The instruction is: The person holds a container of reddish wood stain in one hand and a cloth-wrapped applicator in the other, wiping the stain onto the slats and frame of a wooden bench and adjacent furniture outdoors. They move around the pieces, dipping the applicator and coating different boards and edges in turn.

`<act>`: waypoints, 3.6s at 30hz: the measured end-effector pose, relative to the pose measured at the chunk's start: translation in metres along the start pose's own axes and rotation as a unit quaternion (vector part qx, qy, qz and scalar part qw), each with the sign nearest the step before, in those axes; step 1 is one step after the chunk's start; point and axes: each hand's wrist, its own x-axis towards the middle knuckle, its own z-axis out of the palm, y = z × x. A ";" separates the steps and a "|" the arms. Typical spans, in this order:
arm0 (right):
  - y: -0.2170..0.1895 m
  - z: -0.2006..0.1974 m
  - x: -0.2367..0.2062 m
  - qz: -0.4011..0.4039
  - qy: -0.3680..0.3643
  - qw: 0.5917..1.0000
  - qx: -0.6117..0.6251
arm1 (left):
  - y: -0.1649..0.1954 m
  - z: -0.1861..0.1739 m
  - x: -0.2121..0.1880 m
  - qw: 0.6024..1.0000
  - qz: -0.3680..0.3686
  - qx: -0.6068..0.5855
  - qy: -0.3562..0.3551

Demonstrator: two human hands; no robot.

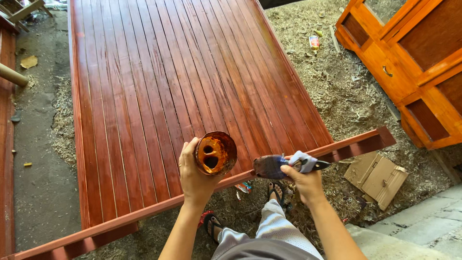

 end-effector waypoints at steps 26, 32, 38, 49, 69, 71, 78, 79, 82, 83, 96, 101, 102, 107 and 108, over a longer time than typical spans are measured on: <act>-0.007 -0.062 0.049 0.015 -0.016 0.999 -0.042 | 0.037 0.029 -0.005 0.984 -0.061 -0.160 -0.049; -0.037 -0.158 0.075 -0.084 0.099 0.986 -0.108 | 0.050 0.051 -0.007 0.975 -0.091 -0.192 -0.071; -0.041 -0.188 0.071 -0.273 0.192 0.896 -0.294 | 0.060 0.071 -0.005 0.982 -0.052 -0.170 -0.069; -0.022 -0.089 -0.013 -0.425 0.032 0.762 -0.488 | 0.068 0.076 -0.007 0.970 -0.065 -0.215 -0.091; -0.019 -0.225 0.048 -0.360 0.125 0.751 -0.539 | 0.136 0.168 -0.019 0.931 -0.064 -0.295 -0.204; -0.022 -0.244 0.063 -0.365 0.140 0.739 -0.549 | 0.147 0.183 -0.022 0.918 -0.080 -0.317 -0.224; -0.040 -0.273 0.105 -0.330 0.201 0.727 -0.568 | 0.158 0.207 -0.022 0.920 -0.069 -0.307 -0.235; -0.040 -0.272 0.106 -0.321 0.208 0.729 -0.568 | 0.156 0.206 -0.022 0.922 -0.067 -0.308 -0.227; -0.035 -0.258 0.101 -0.339 0.224 0.711 -0.574 | 0.149 0.192 -0.022 0.932 -0.076 -0.283 -0.215; -0.030 -0.251 0.097 -0.339 0.218 0.717 -0.569 | 0.145 0.186 -0.021 0.936 -0.081 -0.270 -0.212; 0.000 -0.041 -0.035 -0.397 0.053 0.763 -0.508 | 0.076 0.054 -0.007 0.968 -0.100 -0.222 -0.054; 0.011 0.058 -0.083 -0.440 -0.050 0.763 -0.471 | 0.029 -0.020 -0.007 0.978 -0.086 -0.187 0.026; 0.013 0.075 -0.090 -0.451 -0.075 0.758 -0.466 | 0.020 -0.034 -0.009 0.980 -0.094 -0.172 0.034; 0.024 0.152 -0.117 -0.473 -0.185 0.737 -0.446 | -0.016 -0.100 -0.024 0.983 -0.124 -0.117 0.074; 0.027 0.167 -0.120 -0.477 -0.214 0.728 -0.443 | -0.023 -0.113 -0.026 0.982 -0.126 -0.116 0.085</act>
